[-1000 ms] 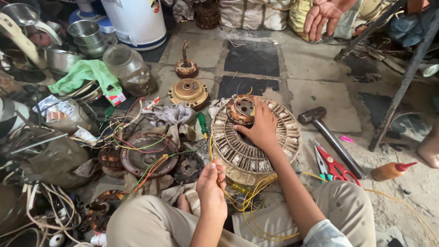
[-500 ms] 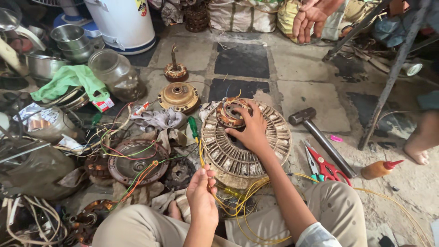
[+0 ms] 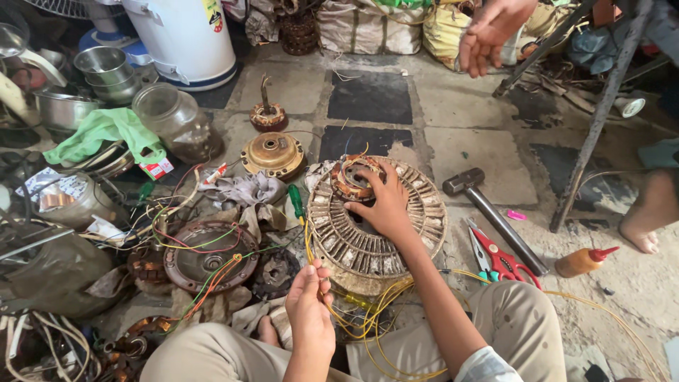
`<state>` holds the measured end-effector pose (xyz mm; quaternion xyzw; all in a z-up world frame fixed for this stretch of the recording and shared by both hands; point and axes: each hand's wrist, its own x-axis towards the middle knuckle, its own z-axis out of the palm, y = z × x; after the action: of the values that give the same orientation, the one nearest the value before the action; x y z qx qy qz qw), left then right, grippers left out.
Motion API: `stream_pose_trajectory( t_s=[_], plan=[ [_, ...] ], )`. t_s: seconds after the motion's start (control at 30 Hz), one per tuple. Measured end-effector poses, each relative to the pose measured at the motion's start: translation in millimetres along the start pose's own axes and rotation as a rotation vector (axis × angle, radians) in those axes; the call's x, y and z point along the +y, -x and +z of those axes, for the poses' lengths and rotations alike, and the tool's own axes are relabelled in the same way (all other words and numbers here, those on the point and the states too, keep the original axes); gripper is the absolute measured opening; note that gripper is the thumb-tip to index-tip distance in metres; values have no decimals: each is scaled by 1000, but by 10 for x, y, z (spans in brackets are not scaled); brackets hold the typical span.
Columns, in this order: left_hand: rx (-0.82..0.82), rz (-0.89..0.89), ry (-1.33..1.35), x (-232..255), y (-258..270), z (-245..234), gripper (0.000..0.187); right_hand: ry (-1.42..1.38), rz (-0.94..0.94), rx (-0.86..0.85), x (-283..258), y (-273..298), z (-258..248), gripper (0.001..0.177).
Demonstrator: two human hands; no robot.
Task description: The person sits on the floor and handles various disassembled electric motor components, including a stator and a rotor. They manipulate yellow wires, thread them through the stator slots, and examine the rotor assembly. The person also picks up and inspects a metal motor cover and other small parts scattered around the workspace.
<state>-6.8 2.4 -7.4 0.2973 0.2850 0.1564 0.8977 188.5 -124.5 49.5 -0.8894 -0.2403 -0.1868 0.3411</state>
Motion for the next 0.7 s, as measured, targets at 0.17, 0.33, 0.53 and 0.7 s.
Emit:
stream_pose_trajectory(
  t_s=[0.17,0.33,0.53,0.7],
  plan=[
    [4,-8,2,9,19,13,25,-37,-33,29,61,12,13,62],
    [9,-13,-1,20,24,14,25,53,-23,20,-40,-7,-21,64],
    [8,-26,-12,29,42,37,24,99,-24,42,-198,1,-81,64],
    [16,-16,-20,11,9,3,25,207,68,-68,-269,-153,-107,70]
  ],
)
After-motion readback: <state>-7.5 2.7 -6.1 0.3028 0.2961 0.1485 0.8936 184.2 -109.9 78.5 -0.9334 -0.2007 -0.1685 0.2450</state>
